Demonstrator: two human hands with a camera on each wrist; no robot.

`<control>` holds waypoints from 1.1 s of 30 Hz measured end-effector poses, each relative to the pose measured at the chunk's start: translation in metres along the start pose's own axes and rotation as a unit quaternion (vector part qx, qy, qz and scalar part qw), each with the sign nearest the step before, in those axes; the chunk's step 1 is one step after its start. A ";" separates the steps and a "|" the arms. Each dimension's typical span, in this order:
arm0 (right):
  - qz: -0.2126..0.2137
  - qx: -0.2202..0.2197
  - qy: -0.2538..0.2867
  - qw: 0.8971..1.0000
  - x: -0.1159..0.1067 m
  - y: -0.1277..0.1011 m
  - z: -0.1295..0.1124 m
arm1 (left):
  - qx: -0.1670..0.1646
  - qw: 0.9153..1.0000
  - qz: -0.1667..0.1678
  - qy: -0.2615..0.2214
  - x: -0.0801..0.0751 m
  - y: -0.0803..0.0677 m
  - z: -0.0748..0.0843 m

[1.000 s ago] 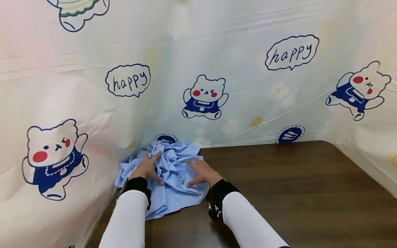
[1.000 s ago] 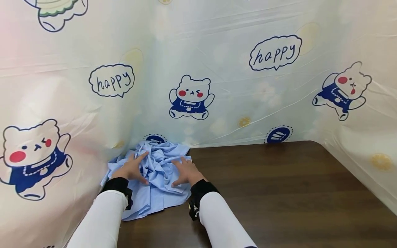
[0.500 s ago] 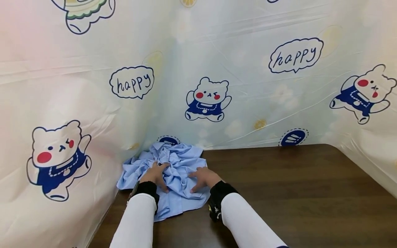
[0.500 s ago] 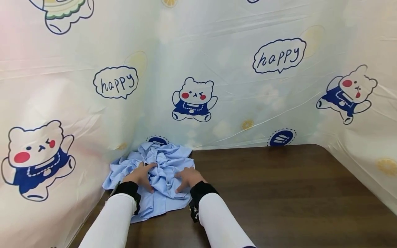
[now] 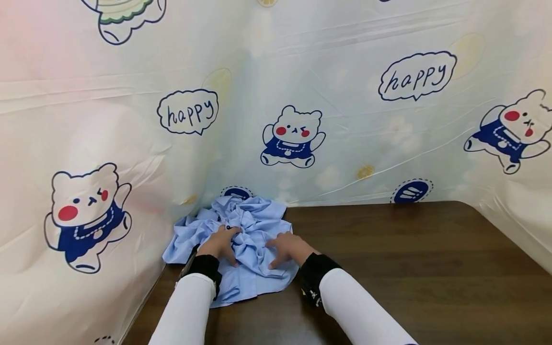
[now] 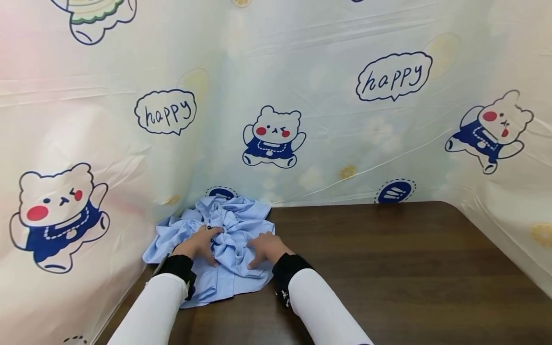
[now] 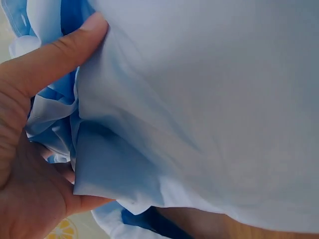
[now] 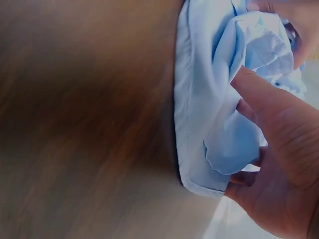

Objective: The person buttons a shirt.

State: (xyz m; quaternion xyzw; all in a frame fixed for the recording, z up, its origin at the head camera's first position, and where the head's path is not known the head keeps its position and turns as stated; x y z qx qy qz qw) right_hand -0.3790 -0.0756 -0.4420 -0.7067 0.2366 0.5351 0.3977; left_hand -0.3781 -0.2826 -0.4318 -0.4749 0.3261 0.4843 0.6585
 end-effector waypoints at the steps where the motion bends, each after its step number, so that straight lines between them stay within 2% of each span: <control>1: -0.002 0.002 0.000 1.000 0.000 -0.002 0.001 | 0.005 1.000 0.001 -0.002 0.000 -0.001 0.001; 7: -0.013 -0.002 -0.015 1.000 0.007 -0.019 0.001 | 0.035 0.999 -0.007 0.014 0.006 -0.009 0.007; 22: 0.024 -0.019 -0.064 0.997 0.020 -0.058 0.010 | 0.089 0.994 -0.021 0.061 0.026 -0.034 0.033; 27: 0.026 -0.023 -0.057 0.998 0.026 -0.074 0.015 | 0.098 0.992 -0.022 0.082 0.035 -0.040 0.042; 33: 0.026 -0.031 -0.051 0.998 0.034 -0.095 0.023 | 0.125 0.987 -0.024 0.096 0.046 -0.048 0.057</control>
Point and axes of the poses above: each hand's wrist, its own y-axis towards the middle knuckle, its own x-axis out of the palm, z = x × y, the point moved 4 cm from there along y, towards the middle knuckle, and after that the axes turned 5 degrees about -z, right-handed, at the moved point
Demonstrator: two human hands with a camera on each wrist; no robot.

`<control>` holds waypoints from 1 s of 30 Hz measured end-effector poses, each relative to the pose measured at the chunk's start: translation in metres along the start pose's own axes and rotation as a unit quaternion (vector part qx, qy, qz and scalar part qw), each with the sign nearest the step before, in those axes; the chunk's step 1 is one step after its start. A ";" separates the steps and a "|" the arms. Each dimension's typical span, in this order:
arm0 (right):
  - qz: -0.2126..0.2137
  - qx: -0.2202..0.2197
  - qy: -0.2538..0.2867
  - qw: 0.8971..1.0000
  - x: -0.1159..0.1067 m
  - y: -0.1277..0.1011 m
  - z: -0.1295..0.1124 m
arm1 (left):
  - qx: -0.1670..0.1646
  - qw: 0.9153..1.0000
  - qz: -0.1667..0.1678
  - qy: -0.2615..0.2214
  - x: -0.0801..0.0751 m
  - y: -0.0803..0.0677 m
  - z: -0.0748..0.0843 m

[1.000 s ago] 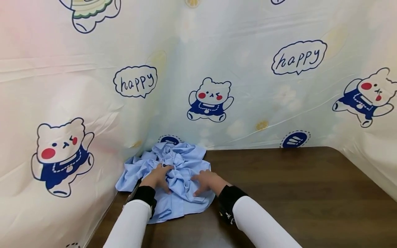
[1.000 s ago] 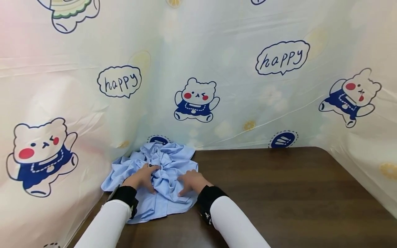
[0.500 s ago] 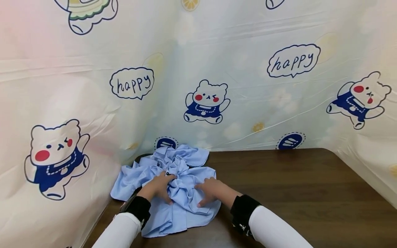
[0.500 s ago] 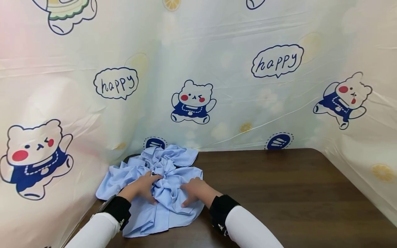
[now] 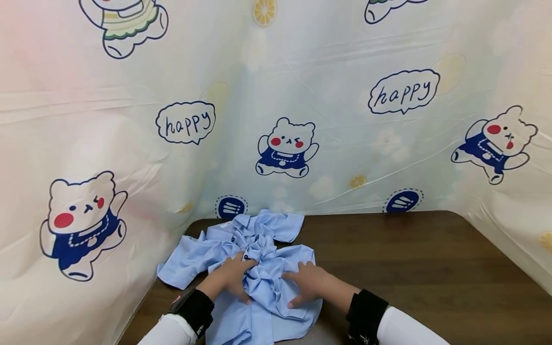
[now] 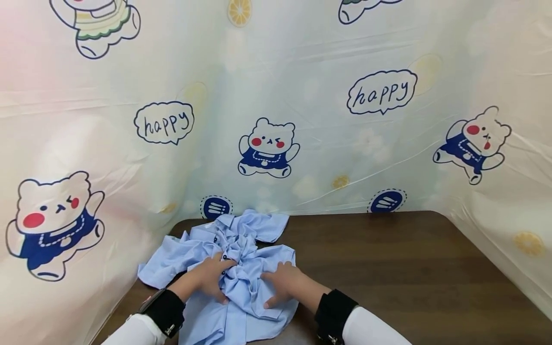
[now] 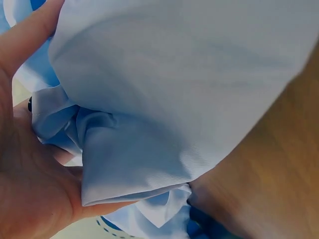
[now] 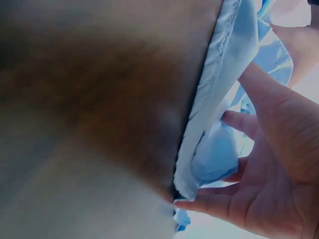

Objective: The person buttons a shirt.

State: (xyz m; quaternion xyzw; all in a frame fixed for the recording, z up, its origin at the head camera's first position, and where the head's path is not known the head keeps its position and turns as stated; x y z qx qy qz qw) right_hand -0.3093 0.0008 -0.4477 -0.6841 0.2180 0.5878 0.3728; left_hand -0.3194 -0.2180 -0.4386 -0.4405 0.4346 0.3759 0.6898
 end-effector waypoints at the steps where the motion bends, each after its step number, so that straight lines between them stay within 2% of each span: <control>1: 0.000 -0.001 -0.001 1.000 0.002 -0.004 0.000 | 0.004 1.000 -0.001 0.001 0.001 -0.001 0.003; 12: 0.010 -0.004 0.001 1.000 0.007 -0.042 0.004 | 0.038 0.998 -0.040 0.009 0.013 0.001 0.040; 22: 0.019 -0.002 0.010 1.000 0.008 -0.076 0.017 | 0.090 0.994 -0.036 0.054 0.022 0.013 0.085; 30: 0.029 0.002 0.029 0.999 0.013 -0.096 0.031 | 0.080 0.993 -0.056 0.068 0.024 0.023 0.109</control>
Point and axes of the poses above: each hand's wrist, its own y-axis towards the middle knuckle, its own x-axis out of the palm, z = x × y, the point moved 4 cm from there along y, towards the middle knuckle, and after that the axes turned 5 degrees about -z, right-handed, at the moved point
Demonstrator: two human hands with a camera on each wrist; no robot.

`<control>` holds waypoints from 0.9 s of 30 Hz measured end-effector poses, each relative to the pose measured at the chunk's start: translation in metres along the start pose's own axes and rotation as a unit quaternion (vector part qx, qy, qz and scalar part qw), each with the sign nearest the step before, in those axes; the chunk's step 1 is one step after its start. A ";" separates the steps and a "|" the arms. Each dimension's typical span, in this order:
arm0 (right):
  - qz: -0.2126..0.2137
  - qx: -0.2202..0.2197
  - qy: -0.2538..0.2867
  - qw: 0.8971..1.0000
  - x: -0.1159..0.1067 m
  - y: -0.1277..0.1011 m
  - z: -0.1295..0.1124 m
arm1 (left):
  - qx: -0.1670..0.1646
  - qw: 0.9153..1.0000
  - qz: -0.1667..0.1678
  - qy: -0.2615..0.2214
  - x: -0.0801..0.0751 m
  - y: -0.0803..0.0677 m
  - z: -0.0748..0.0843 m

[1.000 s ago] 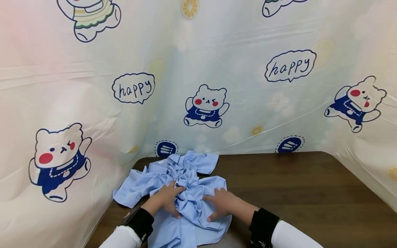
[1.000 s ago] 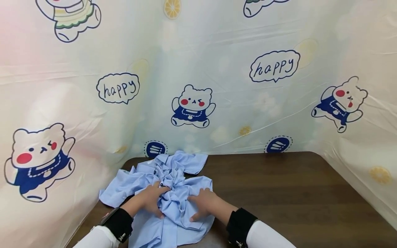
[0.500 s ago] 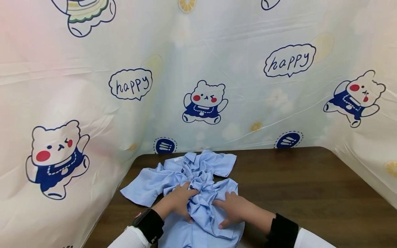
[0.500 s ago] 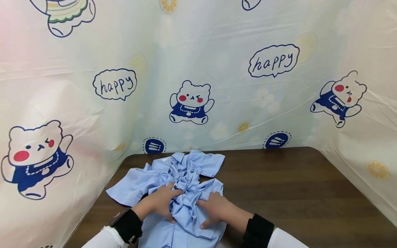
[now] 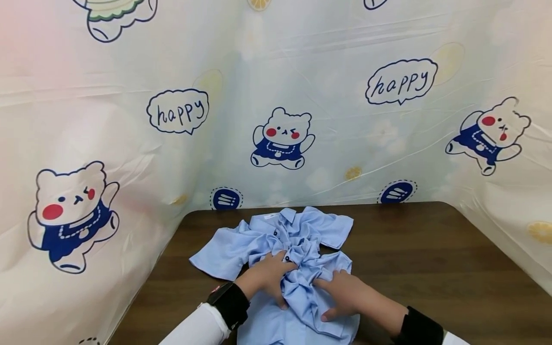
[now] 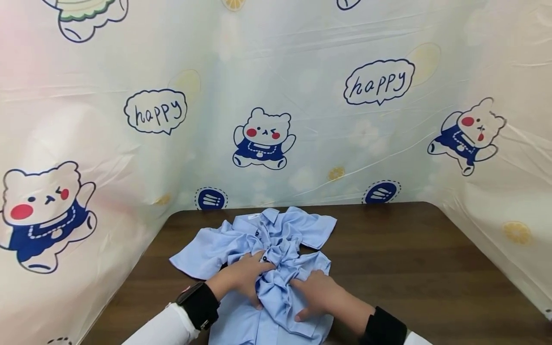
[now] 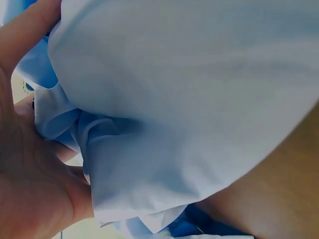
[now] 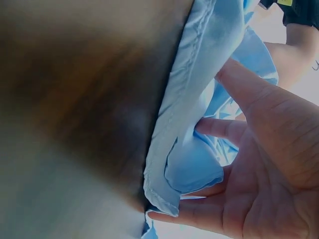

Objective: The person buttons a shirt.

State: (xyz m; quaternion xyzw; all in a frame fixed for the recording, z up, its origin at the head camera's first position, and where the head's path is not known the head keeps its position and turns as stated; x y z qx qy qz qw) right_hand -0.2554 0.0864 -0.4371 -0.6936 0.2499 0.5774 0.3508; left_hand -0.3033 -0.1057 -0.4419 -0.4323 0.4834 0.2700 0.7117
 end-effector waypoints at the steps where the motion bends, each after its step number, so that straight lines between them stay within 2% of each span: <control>1: 0.001 0.001 0.001 1.000 0.000 -0.002 0.002 | 0.001 1.000 -0.001 0.006 -0.001 0.002 0.003; 7: 0.024 0.005 -0.014 1.000 0.002 -0.015 0.011 | 0.019 0.999 -0.005 0.032 -0.009 0.014 0.020; 13: 0.052 -0.010 -0.043 0.998 0.003 -0.025 0.013 | 0.009 0.999 -0.010 0.033 -0.009 0.021 0.025; 22: 0.027 0.037 -0.026 0.999 0.005 -0.040 0.019 | 0.024 0.999 -0.005 0.035 -0.009 0.044 0.044; 27: 0.014 0.062 -0.015 0.998 0.006 -0.047 0.021 | 0.022 0.999 -0.004 0.036 -0.010 0.052 0.054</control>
Point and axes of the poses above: each hand's wrist, its own y-axis towards the middle knuckle, its own x-axis out of the palm, z = x × y, the point moved 4 cm from there along y, towards the middle knuckle, and after that the axes turned 5 degrees about -z, right-handed, at the moved point
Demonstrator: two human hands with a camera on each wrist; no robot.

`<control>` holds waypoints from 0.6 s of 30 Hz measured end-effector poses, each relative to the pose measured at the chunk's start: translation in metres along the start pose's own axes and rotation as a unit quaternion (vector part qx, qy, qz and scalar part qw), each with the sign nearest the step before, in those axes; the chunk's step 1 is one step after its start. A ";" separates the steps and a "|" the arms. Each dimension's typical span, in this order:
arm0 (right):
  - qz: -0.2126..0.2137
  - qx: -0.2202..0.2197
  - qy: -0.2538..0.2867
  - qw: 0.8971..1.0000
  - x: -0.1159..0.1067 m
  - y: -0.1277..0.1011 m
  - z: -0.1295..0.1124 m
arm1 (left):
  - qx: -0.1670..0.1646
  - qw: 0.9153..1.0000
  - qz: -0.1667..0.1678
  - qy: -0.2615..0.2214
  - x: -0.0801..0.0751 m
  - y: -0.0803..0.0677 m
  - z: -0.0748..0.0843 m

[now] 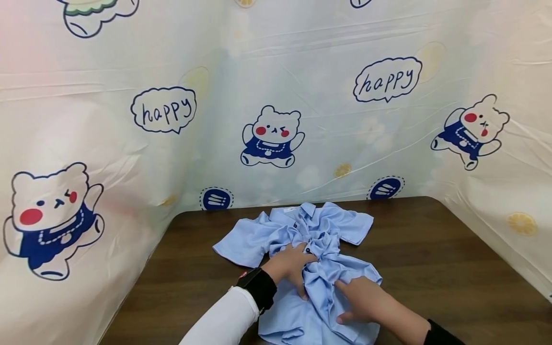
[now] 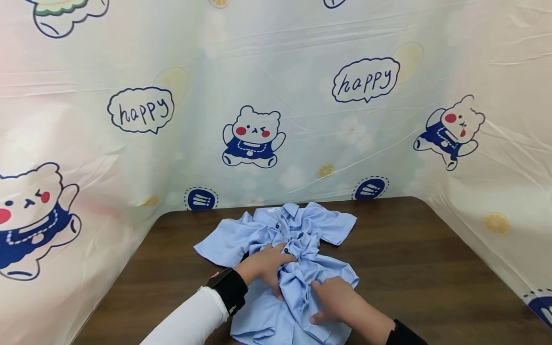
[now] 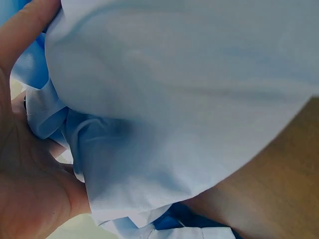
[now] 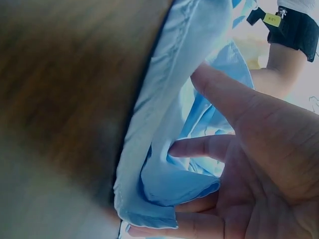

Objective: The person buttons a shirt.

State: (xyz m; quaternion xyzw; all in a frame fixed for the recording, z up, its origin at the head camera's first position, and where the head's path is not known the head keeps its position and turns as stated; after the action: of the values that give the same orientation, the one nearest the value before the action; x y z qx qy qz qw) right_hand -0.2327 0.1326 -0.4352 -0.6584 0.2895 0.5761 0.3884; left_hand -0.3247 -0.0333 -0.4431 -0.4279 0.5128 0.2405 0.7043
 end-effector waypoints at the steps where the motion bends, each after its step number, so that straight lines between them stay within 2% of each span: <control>1: 0.001 0.000 0.000 1.000 0.000 -0.001 0.000 | 0.000 1.000 0.000 0.000 0.000 0.000 0.000; 5: 0.015 -0.017 -0.010 1.000 -0.001 -0.002 -0.001 | 0.004 1.000 -0.001 -0.009 0.002 -0.001 -0.005; 10: 0.016 -0.037 -0.019 0.999 -0.006 0.001 0.002 | 0.027 0.999 0.020 -0.029 0.003 -0.009 -0.014; 14: -0.022 -0.033 0.031 0.999 -0.017 0.006 0.017 | 0.062 0.995 0.049 -0.063 -0.004 -0.018 -0.020; 16: -0.037 -0.028 0.073 0.996 -0.027 0.009 0.030 | 0.088 0.989 0.070 -0.093 -0.010 -0.023 -0.025; 18: -0.029 -0.032 0.120 0.992 -0.038 0.013 0.046 | 0.115 0.981 0.093 -0.124 -0.018 -0.027 -0.033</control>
State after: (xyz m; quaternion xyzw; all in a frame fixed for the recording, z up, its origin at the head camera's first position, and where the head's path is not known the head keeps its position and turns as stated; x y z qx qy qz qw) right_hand -0.2745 0.1621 -0.4015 -0.7428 0.2963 0.4904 0.3465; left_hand -0.3275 -0.0736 -0.4202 -0.2610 0.4835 0.2956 0.7815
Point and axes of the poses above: each hand's wrist, its own y-axis towards the middle knuckle, its own x-axis out of the palm, z = x × y, the point moved 4 cm from there along y, towards the middle knuckle, and after that the axes turned 5 degrees about -z, right-handed, at the moved point
